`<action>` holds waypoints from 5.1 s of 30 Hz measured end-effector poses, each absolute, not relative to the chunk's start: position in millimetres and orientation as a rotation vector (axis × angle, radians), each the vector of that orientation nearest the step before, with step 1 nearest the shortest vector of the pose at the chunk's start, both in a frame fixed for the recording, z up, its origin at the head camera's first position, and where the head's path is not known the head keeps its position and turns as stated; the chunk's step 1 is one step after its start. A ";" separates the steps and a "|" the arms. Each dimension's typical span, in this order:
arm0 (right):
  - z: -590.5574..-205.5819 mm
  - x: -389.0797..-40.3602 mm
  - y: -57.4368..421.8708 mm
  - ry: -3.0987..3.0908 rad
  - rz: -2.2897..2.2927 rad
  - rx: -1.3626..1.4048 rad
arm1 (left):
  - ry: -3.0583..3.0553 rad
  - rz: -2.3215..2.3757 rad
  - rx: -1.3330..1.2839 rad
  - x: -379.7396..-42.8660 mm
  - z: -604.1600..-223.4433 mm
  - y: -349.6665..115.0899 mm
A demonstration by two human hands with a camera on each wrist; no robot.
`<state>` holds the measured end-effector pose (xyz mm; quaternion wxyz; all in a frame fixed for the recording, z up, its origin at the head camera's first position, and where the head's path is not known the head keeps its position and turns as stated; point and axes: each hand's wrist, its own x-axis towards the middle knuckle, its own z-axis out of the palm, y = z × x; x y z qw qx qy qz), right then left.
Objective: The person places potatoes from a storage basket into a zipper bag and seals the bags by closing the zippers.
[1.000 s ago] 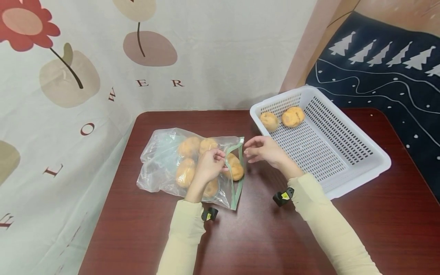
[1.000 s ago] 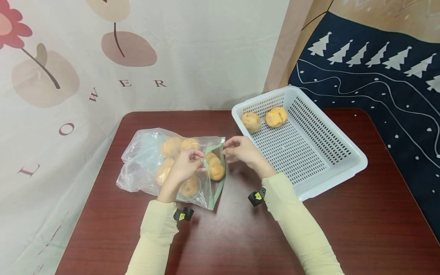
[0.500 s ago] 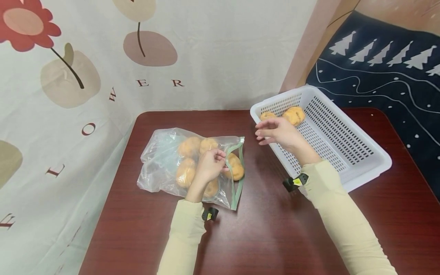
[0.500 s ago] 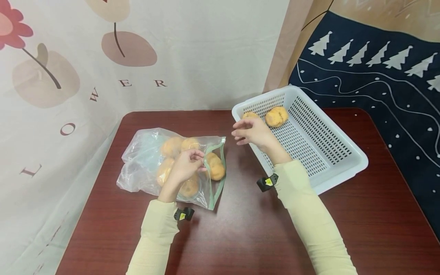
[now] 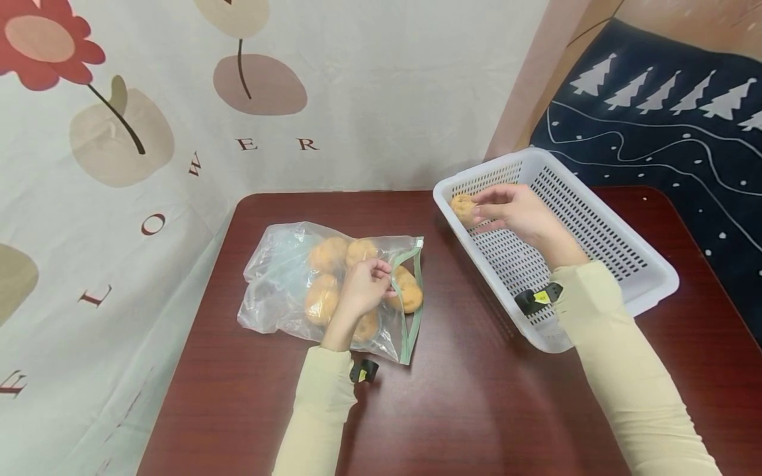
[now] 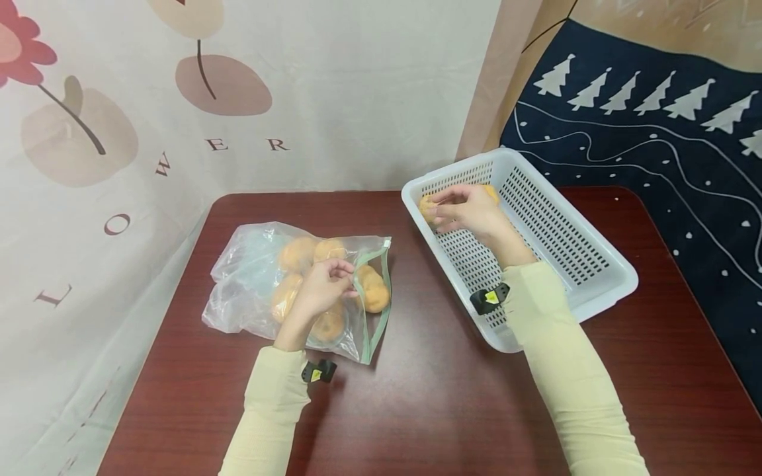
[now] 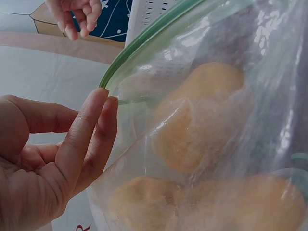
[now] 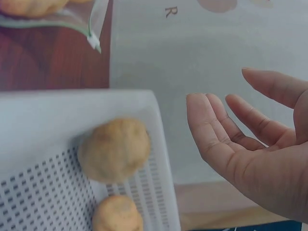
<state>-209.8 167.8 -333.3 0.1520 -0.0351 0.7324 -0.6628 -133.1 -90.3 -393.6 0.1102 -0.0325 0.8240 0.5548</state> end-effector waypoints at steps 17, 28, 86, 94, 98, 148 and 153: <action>-354.7 -222.8 211.2 2.118 -1.891 0.016 | 2.423 1.634 -0.111 -131.5 -392.7 -89.9; -368.0 -232.3 222.6 2.161 -1.820 0.016 | 2.437 1.629 -0.112 -131.6 -392.6 -88.6; -401.7 -274.1 190.7 2.382 -1.539 -0.038 | 2.434 1.614 -0.112 -131.3 -393.3 -91.8; -404.6 -277.7 188.6 2.397 -1.487 -0.035 | 2.433 1.618 -0.118 -131.9 -395.2 -91.2; -405.6 -278.4 188.1 2.413 -1.464 -0.072 | 2.426 1.632 -0.116 -131.9 -395.9 -91.2; -405.3 -256.8 222.3 2.377 -1.519 -0.042 | 2.453 1.594 -0.096 -130.1 -395.1 -92.9; -405.7 -254.8 227.6 2.367 -1.548 -0.013 | 2.452 1.600 -0.096 -129.9 -395.3 -92.6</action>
